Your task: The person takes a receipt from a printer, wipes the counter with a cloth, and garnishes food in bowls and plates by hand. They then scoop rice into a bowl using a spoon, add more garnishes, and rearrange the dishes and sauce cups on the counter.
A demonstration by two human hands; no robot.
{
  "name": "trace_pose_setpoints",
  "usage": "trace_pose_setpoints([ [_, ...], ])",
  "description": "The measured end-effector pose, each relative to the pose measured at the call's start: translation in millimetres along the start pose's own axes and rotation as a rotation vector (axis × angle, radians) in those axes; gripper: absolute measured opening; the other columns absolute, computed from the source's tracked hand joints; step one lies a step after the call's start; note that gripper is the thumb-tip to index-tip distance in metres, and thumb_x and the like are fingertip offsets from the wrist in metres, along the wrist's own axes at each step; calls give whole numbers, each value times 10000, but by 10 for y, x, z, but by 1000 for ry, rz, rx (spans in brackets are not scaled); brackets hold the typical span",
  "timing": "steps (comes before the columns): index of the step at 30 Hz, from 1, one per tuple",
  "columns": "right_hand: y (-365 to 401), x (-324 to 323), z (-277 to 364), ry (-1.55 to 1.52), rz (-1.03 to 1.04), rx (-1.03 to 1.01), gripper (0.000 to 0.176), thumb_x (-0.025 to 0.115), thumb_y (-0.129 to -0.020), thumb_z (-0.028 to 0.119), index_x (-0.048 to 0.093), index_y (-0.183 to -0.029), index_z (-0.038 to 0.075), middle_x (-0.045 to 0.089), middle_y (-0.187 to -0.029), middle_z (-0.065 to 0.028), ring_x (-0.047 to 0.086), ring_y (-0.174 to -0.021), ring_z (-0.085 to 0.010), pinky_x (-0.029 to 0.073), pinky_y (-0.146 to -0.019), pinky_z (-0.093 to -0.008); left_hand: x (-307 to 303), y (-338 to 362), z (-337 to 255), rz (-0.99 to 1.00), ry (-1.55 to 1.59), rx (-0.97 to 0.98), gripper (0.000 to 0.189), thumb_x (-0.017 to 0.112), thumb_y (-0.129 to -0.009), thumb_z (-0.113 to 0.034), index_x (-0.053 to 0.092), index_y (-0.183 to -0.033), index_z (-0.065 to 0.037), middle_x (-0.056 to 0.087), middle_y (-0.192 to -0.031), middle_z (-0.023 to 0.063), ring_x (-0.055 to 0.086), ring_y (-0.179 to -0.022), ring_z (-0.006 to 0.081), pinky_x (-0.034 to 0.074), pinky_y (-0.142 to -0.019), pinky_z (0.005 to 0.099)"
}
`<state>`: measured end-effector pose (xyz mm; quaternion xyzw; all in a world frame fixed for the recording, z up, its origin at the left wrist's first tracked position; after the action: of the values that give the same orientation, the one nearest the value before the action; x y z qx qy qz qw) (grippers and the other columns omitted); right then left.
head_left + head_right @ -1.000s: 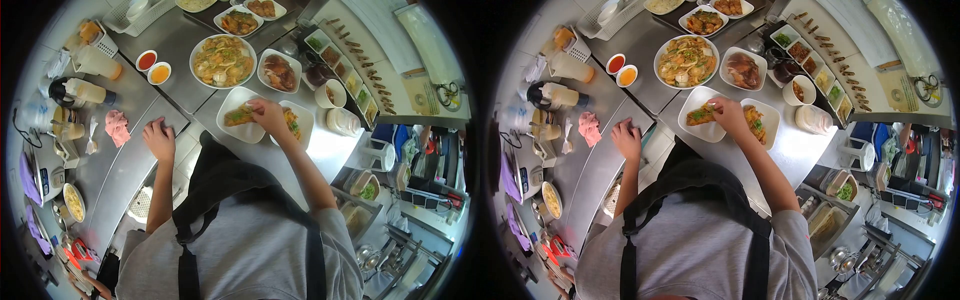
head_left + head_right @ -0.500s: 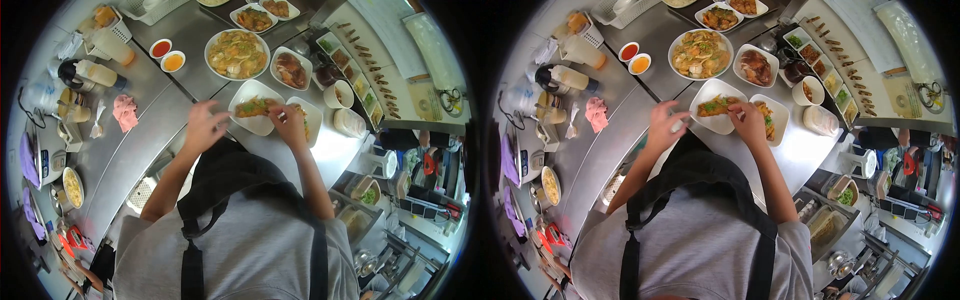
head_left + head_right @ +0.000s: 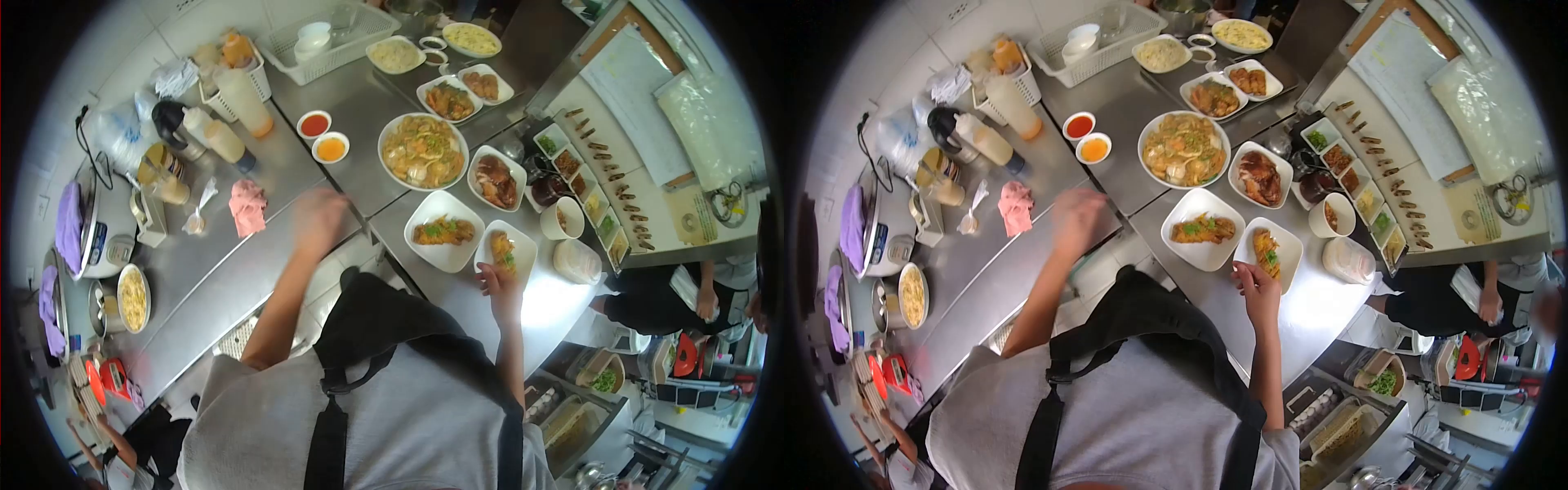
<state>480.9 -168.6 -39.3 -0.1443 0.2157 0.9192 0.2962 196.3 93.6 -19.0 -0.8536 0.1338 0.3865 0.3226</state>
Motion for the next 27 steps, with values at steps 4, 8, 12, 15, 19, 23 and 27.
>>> trace_pose_setpoints([
  [4,14,228,183,-202,73,-75,303,499,-966,221,634,-1131,6,670,-845,-56,601,-729,-95,496,-656,-233,-369,320,1453,-231,-502,-313,236,553,-855,-144,595,-1061,-38,566,-1052,193,529,-1019,331,409,-875,469],
  [8,-34,1023,645,-150,306,-142,286,512,-960,186,609,-1188,43,668,-882,-55,615,-781,-108,510,-690,-249,-375,371,2061,-145,-15,-554,168,500,-911,-144,555,-976,0,603,-907,135,586,-835,238,473,-717,378],
  [12,-109,2126,1003,-153,639,-242,422,612,-907,212,518,-1305,106,632,-1024,-68,614,-850,-121,510,-720,-250,-349,302,1874,-24,862,-593,174,439,-929,-182,544,-888,-49,633,-824,48,526,-552,114,427,-490,250],
  [15,-142,2854,1122,-497,723,31,474,663,-839,176,514,-1278,76,610,-1028,-59,605,-868,-117,506,-699,-252,-423,467,977,333,1093,-728,187,471,-914,-187,580,-916,-35,620,-810,48,551,-651,95,453,-562,237],
  [19,-422,3525,911,-507,738,-40,417,619,-747,89,554,-1157,44,603,-985,-48,591,-876,-121,503,-707,-270,-430,521,652,307,841,-456,186,538,-875,-141,572,-1021,-31,592,-851,52,550,-729,136,466,-647,263],
  [23,-260,3668,1172,-507,678,17,386,506,-749,59,542,-1133,47,593,-994,-57,598,-861,-137,511,-708,-284,-860,427,710,238,506,-202,254,570,-870,-126,550,-1097,-12,566,-1035,106,552,-872,159,471,-743,280],
  [27,-77,3985,1317,-775,757,259,349,511,-793,102,519,-1138,57,580,-1004,-70,609,-828,-149,512,-665,-279,-922,525,854,265,917,-438,338,564,-885,-135,517,-1190,4,553,-1163,127,552,-1009,174,469,-835,300],
])
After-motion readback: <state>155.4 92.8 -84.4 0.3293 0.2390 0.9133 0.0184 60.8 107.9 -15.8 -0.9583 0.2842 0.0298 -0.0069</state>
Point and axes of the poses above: each hand's wrist, its own y-axis away from the middle knuckle, its own x-axis out of the palm, z = x × y, the point moved 7 cm from there along -y, towards the middle knuckle
